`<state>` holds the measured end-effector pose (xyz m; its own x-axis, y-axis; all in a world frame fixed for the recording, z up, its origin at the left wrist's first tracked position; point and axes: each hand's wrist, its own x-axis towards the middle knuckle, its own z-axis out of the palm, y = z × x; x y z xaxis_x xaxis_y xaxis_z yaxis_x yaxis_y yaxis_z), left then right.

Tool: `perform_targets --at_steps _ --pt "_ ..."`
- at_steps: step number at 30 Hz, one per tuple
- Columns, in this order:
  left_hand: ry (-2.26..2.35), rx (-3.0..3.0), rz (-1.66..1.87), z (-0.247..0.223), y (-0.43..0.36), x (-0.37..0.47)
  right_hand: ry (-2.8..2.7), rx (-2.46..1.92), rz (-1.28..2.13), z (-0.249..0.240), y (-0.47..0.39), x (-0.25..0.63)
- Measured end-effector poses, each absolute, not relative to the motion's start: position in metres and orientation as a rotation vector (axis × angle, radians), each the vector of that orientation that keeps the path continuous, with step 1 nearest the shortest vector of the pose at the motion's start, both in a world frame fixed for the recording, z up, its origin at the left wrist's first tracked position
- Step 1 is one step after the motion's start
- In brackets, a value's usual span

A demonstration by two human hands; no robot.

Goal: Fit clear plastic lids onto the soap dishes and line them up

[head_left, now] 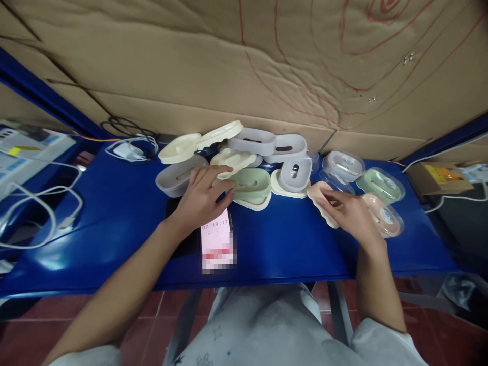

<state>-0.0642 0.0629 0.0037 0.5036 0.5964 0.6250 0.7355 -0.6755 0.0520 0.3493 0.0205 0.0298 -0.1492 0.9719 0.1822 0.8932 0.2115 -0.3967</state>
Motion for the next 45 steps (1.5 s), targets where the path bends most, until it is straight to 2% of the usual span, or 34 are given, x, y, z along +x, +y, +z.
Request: perform_targets --at_steps 9,14,18,24,31,38,41,45 --pt "-1.152 -2.554 -0.95 0.001 0.064 -0.065 -2.132 -1.661 0.291 0.009 -0.013 0.356" --pt "-1.164 -2.59 -0.963 0.0 0.064 -0.064 -2.162 -1.519 0.108 0.03 -0.022 0.339" --pt "-1.154 -2.598 -0.949 0.002 0.063 -0.064 -2.408 -1.255 -0.011 0.049 0.006 0.3" --pt "-1.114 -2.611 -0.935 0.006 0.062 -0.064 -2.686 -0.975 -0.036 0.043 0.07 0.247" --pt "-1.053 -2.725 -0.903 0.006 0.056 -0.058 -2.489 -1.155 -0.127 0.039 0.021 0.283" --pt "-0.929 -2.8 -0.814 0.01 0.046 -0.046 -2.363 -1.563 -0.102 -0.013 -0.042 0.331" --pt "-0.916 -2.862 -0.747 0.013 0.044 -0.036 -2.321 -1.584 -0.097 -0.023 -0.045 0.334" --pt "-0.914 -2.866 -0.647 0.014 0.046 -0.03 -2.304 -1.489 -0.038 -0.01 -0.045 0.332"
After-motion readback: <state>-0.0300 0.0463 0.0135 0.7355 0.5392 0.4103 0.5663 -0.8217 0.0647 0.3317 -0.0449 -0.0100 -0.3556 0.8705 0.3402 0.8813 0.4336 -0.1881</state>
